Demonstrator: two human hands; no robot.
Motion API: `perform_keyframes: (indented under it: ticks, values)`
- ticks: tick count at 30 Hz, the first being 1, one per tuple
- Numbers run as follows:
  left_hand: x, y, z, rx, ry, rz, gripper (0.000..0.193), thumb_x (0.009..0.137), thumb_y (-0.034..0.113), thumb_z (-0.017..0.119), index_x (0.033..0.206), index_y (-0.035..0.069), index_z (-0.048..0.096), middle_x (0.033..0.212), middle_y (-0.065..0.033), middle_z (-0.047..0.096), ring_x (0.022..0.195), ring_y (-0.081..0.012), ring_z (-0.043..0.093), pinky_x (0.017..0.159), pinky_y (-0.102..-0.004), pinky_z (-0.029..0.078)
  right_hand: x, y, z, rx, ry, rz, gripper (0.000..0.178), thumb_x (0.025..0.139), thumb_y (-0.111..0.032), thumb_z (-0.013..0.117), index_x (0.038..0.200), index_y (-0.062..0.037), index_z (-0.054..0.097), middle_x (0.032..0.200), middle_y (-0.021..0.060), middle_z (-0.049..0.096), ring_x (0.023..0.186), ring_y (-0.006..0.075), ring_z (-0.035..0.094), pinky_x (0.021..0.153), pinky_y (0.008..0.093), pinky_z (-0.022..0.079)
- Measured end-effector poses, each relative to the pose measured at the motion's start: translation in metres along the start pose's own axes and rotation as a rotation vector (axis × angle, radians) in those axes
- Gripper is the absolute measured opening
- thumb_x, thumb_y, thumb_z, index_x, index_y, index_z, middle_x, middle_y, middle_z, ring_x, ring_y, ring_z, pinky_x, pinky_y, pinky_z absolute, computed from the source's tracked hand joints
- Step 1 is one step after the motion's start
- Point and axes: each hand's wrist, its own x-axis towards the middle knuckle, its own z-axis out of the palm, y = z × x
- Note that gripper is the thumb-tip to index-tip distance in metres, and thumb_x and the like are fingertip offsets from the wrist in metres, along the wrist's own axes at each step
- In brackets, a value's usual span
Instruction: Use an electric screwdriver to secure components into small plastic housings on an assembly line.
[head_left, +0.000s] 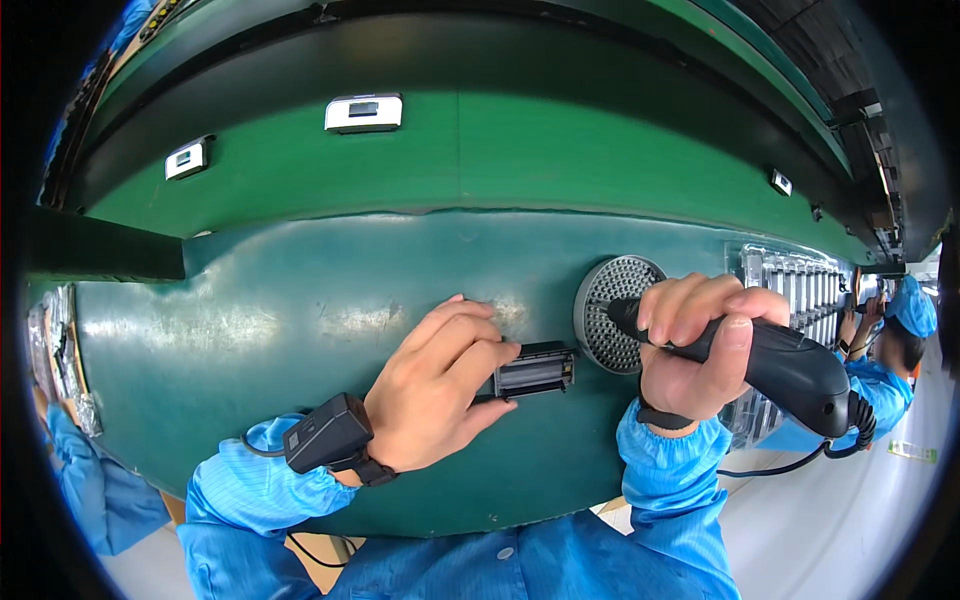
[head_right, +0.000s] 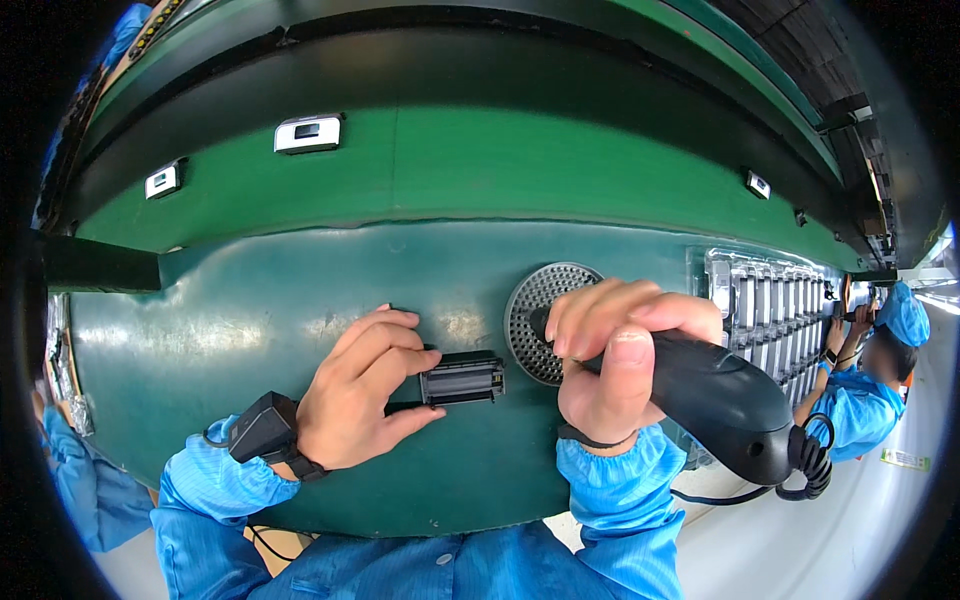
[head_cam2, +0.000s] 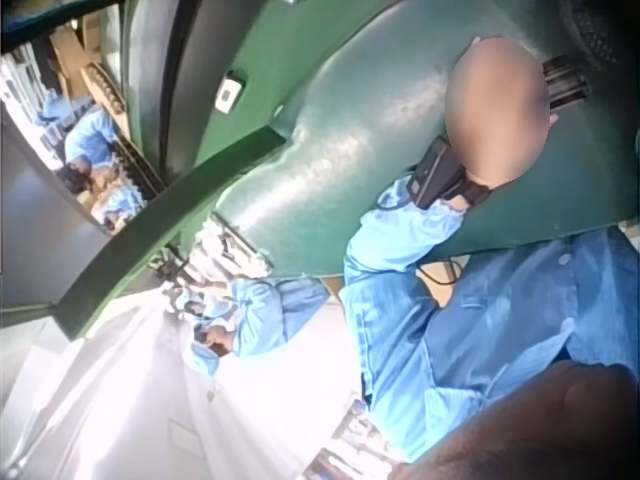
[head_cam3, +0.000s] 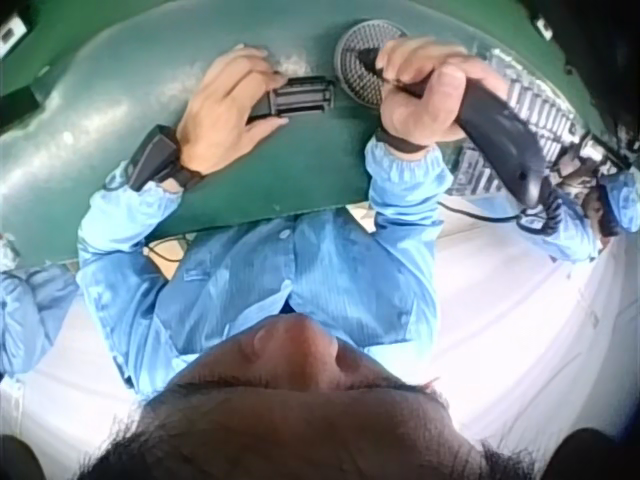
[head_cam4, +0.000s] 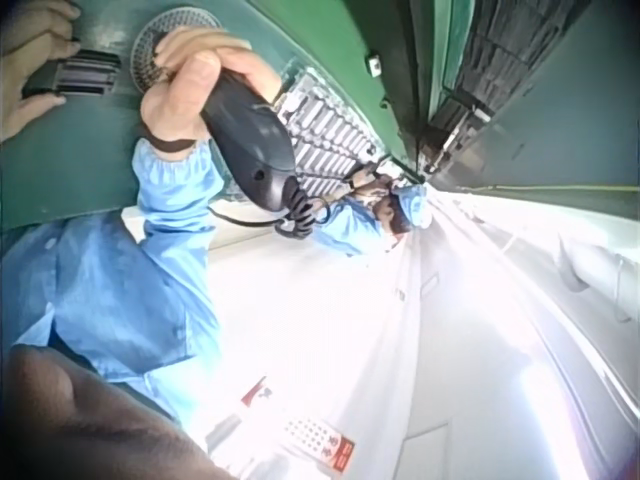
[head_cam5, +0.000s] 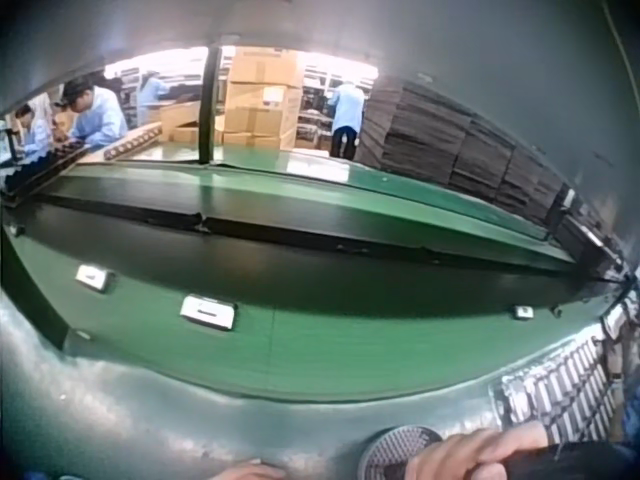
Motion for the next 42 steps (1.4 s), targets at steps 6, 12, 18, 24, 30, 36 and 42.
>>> perform_keyframes:
  ticks: [6,12,18,24,30,36,42]
  values:
    - [0.0,0.002,0.0,0.001,0.002,0.001,0.055,0.061,0.011,0.094,0.109,0.002,0.069,0.111,-0.0115,0.061,0.121,-0.0363,0.059,0.107,-0.05,0.049,0.0,0.0,0.0,0.003,0.053,0.004,0.026,0.1,-0.022,0.063,0.111,-0.0091,0.043,0.07,0.0088,0.053,0.054,0.0194,0.051,0.052,0.0379,0.049]
    - [-0.005,0.001,0.002,0.002,0.047,-0.012,0.055,0.059,0.011,0.094,0.107,0.003,0.071,0.109,-0.0102,0.061,0.119,-0.0353,0.06,0.105,-0.0478,0.05,-0.002,0.001,0.002,-0.011,-0.05,-0.017,0.026,0.1,-0.025,0.064,0.109,-0.0103,0.045,0.07,0.0077,0.052,0.056,0.019,0.052,0.052,0.0364,0.049]
    - [-0.003,0.001,0.005,-0.025,0.129,-0.011,0.057,0.053,0.01,0.095,0.105,0.005,0.072,0.104,-0.008,0.06,0.11,-0.0323,0.061,0.099,-0.0449,0.052,-0.015,-0.056,0.018,0.167,0.04,-0.021,0.029,0.105,-0.038,0.061,0.108,-0.0134,0.045,0.069,0.0045,0.053,0.056,0.0174,0.053,0.051,0.0348,0.048]
    - [-0.008,-0.007,0.007,-0.024,0.178,-0.007,0.061,0.049,0.011,0.093,0.107,0.008,0.072,0.104,-0.0074,0.059,0.109,-0.0316,0.061,0.095,-0.0439,0.053,-0.044,-0.036,0.047,0.183,-0.135,0.102,0.037,0.102,-0.036,0.065,0.109,-0.0082,0.041,0.073,0.0068,0.058,0.052,0.0182,0.057,0.049,0.0359,0.052]
    - [-0.008,-0.006,0.008,-0.019,0.186,-0.016,0.061,0.05,0.011,0.092,0.107,0.008,0.072,0.104,-0.0066,0.058,0.11,-0.0314,0.061,0.095,-0.0436,0.053,-0.046,-0.031,0.051,0.149,-0.135,0.185,0.037,0.101,-0.033,0.067,0.111,-0.0077,0.041,0.074,0.0077,0.058,0.052,0.0185,0.056,0.05,0.0374,0.052]
    - [-0.009,-0.006,0.01,-0.042,0.198,-0.01,0.06,0.049,0.009,0.091,0.106,0.008,0.073,0.103,-0.0061,0.057,0.11,-0.0309,0.061,0.095,-0.0435,0.053,-0.047,-0.031,0.054,0.093,-0.177,0.246,0.034,0.104,-0.038,0.061,0.109,-0.01,0.042,0.073,0.0064,0.053,0.056,0.0184,0.052,0.051,0.0357,0.047]
    - [-0.01,-0.009,0.008,-0.054,0.183,-0.013,0.061,0.048,0.009,0.091,0.106,0.007,0.073,0.102,-0.0062,0.056,0.109,-0.0307,0.061,0.093,-0.0431,0.053,-0.051,-0.024,0.06,0.077,-0.2,0.19,0.034,0.104,-0.037,0.063,0.108,-0.0099,0.042,0.073,0.0063,0.054,0.057,0.0187,0.053,0.051,0.0356,0.047]
